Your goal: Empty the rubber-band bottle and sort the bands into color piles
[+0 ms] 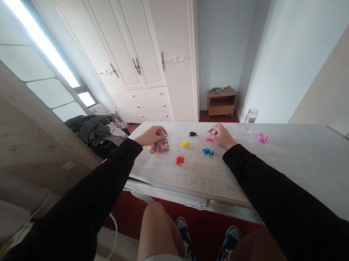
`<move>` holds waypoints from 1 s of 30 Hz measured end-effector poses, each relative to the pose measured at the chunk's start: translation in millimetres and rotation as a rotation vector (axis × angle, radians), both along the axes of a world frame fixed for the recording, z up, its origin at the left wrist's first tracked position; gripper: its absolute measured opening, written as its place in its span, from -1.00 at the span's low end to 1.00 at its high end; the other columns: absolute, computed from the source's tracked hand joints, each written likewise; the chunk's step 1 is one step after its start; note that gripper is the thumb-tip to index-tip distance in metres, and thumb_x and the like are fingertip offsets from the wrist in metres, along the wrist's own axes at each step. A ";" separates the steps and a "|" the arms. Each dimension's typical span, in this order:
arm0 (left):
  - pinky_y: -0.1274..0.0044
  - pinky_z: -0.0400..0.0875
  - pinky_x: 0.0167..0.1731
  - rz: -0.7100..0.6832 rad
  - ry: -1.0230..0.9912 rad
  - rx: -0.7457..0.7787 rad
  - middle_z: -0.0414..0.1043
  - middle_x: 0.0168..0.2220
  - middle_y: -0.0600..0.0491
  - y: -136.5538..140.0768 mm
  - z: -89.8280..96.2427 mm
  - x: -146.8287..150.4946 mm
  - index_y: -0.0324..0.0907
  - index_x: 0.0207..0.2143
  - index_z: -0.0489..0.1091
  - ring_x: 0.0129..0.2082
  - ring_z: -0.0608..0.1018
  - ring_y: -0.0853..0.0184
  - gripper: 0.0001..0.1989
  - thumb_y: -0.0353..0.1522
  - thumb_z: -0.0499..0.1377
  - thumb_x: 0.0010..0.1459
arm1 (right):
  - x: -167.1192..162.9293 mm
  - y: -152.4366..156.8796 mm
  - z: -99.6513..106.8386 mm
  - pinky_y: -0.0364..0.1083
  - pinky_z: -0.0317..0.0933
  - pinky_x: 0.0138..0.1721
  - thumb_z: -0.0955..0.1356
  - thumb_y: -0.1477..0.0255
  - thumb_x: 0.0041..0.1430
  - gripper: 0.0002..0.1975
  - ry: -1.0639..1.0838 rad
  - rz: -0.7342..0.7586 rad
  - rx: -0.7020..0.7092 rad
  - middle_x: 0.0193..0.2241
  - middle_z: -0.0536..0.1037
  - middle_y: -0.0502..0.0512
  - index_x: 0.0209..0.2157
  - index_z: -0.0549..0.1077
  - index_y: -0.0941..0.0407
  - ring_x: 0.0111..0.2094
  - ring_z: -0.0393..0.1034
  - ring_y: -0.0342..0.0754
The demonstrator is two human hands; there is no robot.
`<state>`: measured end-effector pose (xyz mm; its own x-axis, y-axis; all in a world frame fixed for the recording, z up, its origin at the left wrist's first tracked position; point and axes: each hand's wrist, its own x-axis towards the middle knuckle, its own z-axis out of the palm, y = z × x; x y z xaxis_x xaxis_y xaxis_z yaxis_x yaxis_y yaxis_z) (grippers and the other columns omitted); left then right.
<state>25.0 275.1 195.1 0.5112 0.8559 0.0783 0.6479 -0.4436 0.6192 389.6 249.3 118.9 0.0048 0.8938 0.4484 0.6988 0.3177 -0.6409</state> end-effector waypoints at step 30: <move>0.56 0.40 -0.37 -0.412 -0.710 -0.381 0.58 -0.48 0.08 30.6 -47.1 137.5 -0.26 -0.36 0.52 -0.47 0.54 0.44 -0.63 -0.28 0.58 -0.10 | -26.1 -28.5 27.8 -0.08 0.39 -0.28 0.48 0.38 0.19 -0.91 0.113 0.300 0.091 -0.36 0.71 0.07 -0.28 0.64 0.09 -0.36 0.55 -0.05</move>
<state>162.4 305.8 148.1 0.7224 0.6481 0.2411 -0.1074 -0.2394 0.9650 363.5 220.8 146.7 -0.1980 0.8195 0.5378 0.4917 0.5577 -0.6687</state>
